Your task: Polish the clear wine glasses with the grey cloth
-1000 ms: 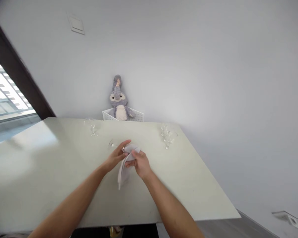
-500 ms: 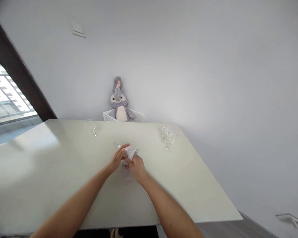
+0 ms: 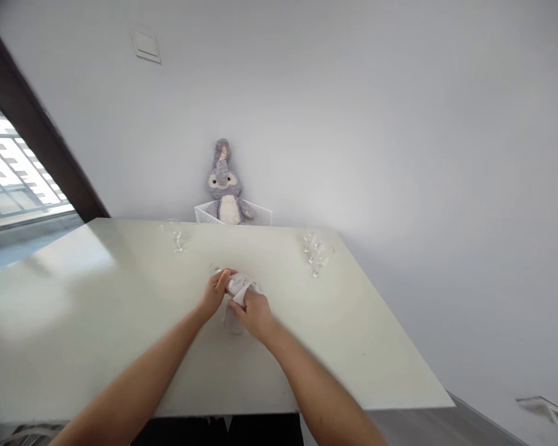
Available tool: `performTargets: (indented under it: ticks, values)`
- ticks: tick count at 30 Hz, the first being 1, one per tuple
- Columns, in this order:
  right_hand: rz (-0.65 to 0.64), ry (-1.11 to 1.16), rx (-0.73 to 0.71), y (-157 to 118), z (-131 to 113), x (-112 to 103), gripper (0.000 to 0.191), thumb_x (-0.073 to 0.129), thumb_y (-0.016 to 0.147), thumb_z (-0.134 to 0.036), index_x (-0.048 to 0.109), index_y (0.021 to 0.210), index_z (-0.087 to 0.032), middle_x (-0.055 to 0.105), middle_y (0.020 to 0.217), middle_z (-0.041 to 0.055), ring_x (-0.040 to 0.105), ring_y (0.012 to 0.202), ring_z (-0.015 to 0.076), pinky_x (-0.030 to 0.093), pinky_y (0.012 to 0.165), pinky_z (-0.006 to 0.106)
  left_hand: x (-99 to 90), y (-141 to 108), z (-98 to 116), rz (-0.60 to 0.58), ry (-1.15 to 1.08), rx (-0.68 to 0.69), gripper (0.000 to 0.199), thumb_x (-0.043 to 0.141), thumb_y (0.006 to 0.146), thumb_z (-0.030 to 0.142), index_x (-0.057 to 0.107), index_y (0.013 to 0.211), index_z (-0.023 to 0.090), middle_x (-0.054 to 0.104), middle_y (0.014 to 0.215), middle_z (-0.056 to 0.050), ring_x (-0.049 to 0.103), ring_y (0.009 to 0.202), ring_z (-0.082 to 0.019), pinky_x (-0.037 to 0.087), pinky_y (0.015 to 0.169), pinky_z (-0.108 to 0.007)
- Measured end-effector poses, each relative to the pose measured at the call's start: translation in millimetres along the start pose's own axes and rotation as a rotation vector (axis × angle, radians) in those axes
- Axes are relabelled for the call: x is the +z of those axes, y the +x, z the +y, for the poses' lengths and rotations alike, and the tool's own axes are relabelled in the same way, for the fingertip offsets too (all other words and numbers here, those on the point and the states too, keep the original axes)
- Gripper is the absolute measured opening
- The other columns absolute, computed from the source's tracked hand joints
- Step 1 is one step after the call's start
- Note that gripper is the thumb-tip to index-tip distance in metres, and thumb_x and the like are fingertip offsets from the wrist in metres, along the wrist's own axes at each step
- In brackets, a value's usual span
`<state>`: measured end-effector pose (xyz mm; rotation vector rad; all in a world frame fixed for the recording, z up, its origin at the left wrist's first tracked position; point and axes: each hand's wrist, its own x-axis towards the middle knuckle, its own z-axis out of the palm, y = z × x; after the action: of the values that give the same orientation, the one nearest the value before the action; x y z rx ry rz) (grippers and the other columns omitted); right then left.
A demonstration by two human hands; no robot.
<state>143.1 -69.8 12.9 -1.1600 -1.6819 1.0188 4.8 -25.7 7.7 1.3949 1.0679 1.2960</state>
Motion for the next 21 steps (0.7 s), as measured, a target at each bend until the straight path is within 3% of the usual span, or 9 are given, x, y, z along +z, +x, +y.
performTargets:
  ticks: [3,5,7,9,12,14,17,19,21]
  values:
    - [-0.022,-0.082,-0.07,-0.3,-2.6,-4.6,0.024,0.057,0.07,-0.042,0.06,0.07,-0.018,0.064,0.071,0.0051,0.06,0.074,0.0198,0.044,0.072,0.031,0.3,-2.6,4.3,-0.039,-0.068,0.009,0.043,0.039,0.08,0.05,0.064,0.084,0.016,0.057,0.066,-0.004,0.051,0.06,-0.014,0.043,0.052,-0.024]
    - [0.003,0.172,0.016,4.0,-2.8,-8.5,0.025,0.055,0.073,-0.043,0.06,0.073,-0.018,0.062,0.063,0.0022,0.059,0.058,0.0165,0.045,0.06,0.029,1.5,-4.8,9.8,-0.158,-0.136,0.012,0.039,0.047,0.078,0.046,0.059,0.102,0.018,0.06,0.081,-0.006,0.055,0.073,-0.016,0.046,0.064,-0.027]
    - [0.022,0.539,0.124,9.8,-1.4,-12.2,0.028,0.053,0.074,-0.045,0.058,0.073,-0.017,0.059,0.054,-0.0005,0.053,0.043,0.0128,0.043,0.047,0.025,2.8,-6.6,13.8,-0.243,-0.161,0.04,0.047,0.058,0.073,0.037,0.05,0.117,0.021,0.059,0.101,-0.008,0.055,0.089,-0.018,0.045,0.078,-0.03]
    - [0.006,0.847,0.209,14.7,1.2,-15.2,0.03,0.055,0.073,-0.045,0.057,0.067,-0.016,0.053,0.043,-0.0028,0.046,0.034,0.01,0.039,0.04,0.023,3.9,-7.2,14.3,-0.248,-0.136,0.095,0.055,0.063,0.069,0.03,0.046,0.12,0.022,0.052,0.116,-0.009,0.05,0.102,-0.02,0.04,0.088,-0.032]
    - [-0.027,1.032,0.279,17.3,4.2,-16.1,0.032,0.058,0.072,-0.044,0.054,0.057,-0.016,0.042,0.031,-0.0052,0.04,0.029,0.0079,0.035,0.036,0.02,4.1,-5.8,10.2,-0.214,-0.095,0.173,0.045,0.064,0.068,0.028,0.053,0.111,0.021,0.049,0.121,-0.009,0.048,0.106,-0.02,0.039,0.09,-0.032]
    - [-0.017,0.984,0.239,15.5,3.8,-13.8,0.03,0.059,0.072,-0.043,0.056,0.06,-0.015,0.047,0.035,-0.004,0.042,0.031,0.008,0.035,0.036,0.019,3.5,-3.9,7.0,-0.189,-0.06,0.163,0.041,0.065,0.067,0.03,0.055,0.105,0.019,0.056,0.109,-0.008,0.054,0.091,-0.016,0.044,0.08,-0.029]
    - [0.013,0.676,0.113,10.2,0.1,-8.8,0.023,0.062,0.07,-0.038,0.061,0.074,-0.016,0.06,0.052,-0.0011,0.051,0.039,0.011,0.04,0.041,0.022,3.1,-1.3,3.6,-0.096,0.014,0.09,0.04,0.062,0.069,0.038,0.054,0.102,0.016,0.058,0.077,-0.002,0.052,0.062,-0.01,0.047,0.059,-0.023]
    - [0.025,0.444,0.052,7.4,-2.4,-6.7,0.018,0.063,0.069,-0.034,0.063,0.073,-0.017,0.061,0.055,-0.0014,0.056,0.046,0.0131,0.044,0.048,0.024,3.5,-0.7,2.7,-0.047,0.026,0.055,0.038,0.054,0.074,0.044,0.053,0.098,0.015,0.052,0.064,0.001,0.05,0.056,-0.009,0.046,0.054,-0.023]
    - [0.03,0.36,0.041,7.0,-3.5,-7.3,0.016,0.064,0.068,-0.033,0.064,0.069,-0.017,0.06,0.05,-0.0023,0.056,0.047,0.013,0.045,0.051,0.024,3.9,-1.4,4.0,-0.037,0.024,0.05,0.038,0.045,0.078,0.046,0.054,0.097,0.015,0.051,0.065,0.001,0.051,0.059,-0.011,0.047,0.056,-0.024]
